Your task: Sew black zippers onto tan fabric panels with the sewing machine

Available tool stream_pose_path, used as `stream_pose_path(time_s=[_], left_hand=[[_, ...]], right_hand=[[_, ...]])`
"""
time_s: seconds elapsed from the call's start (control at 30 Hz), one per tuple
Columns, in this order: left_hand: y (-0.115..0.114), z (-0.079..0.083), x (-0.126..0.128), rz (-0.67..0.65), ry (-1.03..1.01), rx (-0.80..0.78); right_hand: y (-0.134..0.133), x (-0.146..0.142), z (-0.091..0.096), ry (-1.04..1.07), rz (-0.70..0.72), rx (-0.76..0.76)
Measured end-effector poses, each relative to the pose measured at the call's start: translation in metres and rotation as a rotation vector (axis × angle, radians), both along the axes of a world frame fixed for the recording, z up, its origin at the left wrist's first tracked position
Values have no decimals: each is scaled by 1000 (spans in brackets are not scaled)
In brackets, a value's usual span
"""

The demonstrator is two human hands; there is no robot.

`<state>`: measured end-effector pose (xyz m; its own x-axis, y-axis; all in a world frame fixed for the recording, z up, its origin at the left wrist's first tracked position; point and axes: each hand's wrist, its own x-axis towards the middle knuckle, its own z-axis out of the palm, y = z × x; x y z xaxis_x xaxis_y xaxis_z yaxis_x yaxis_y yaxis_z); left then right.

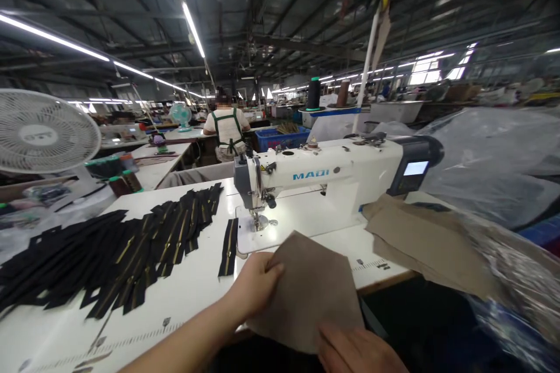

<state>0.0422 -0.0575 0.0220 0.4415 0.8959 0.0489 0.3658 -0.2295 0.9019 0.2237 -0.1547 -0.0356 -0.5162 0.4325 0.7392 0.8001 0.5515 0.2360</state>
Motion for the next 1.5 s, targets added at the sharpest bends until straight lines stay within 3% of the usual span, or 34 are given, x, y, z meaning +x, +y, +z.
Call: stream_pose_path(time_s=[0.07, 0.13, 0.2, 0.27, 0.33, 0.47, 0.57, 0.7, 0.83, 0.97, 1.07, 1.27, 1.5], left_hand=[[-8, 15, 5, -9, 60, 201], [-17, 37, 14, -60, 158, 630], [-25, 54, 23, -114, 248, 1079], [-27, 54, 29, -151, 324, 1345], [-25, 32, 32, -183, 408, 1444], [-18, -36, 31, -286, 551, 1323], [-21, -62, 25, -311, 560, 1137], [-23, -52, 12, -311, 430, 816], [-4, -43, 7, -281, 296, 610], [17, -46, 10, -236, 279, 512], [24, -44, 3, -176, 270, 481], [31, -40, -30, 5, 328, 451], [32, -35, -30, 14, 354, 372]], right_hand=[[-3, 7, 37, -5, -8, 17], [-7, 15, 76, -6, -101, 66], [-11, 22, 103, 56, -189, 154], [-13, 24, 108, 94, -217, 181], [-11, 23, 90, 104, -224, 159], [1, 16, 28, 143, -153, 49], [6, 16, -2, 218, -91, -121], [7, 27, -10, 255, -89, -235], [23, 29, -8, 260, -162, -334], [50, 19, -2, 199, -269, -525], [60, 20, -1, 216, -247, -622], [51, 49, -17, 527, -236, -654], [48, 54, -19, 662, -320, -776]])
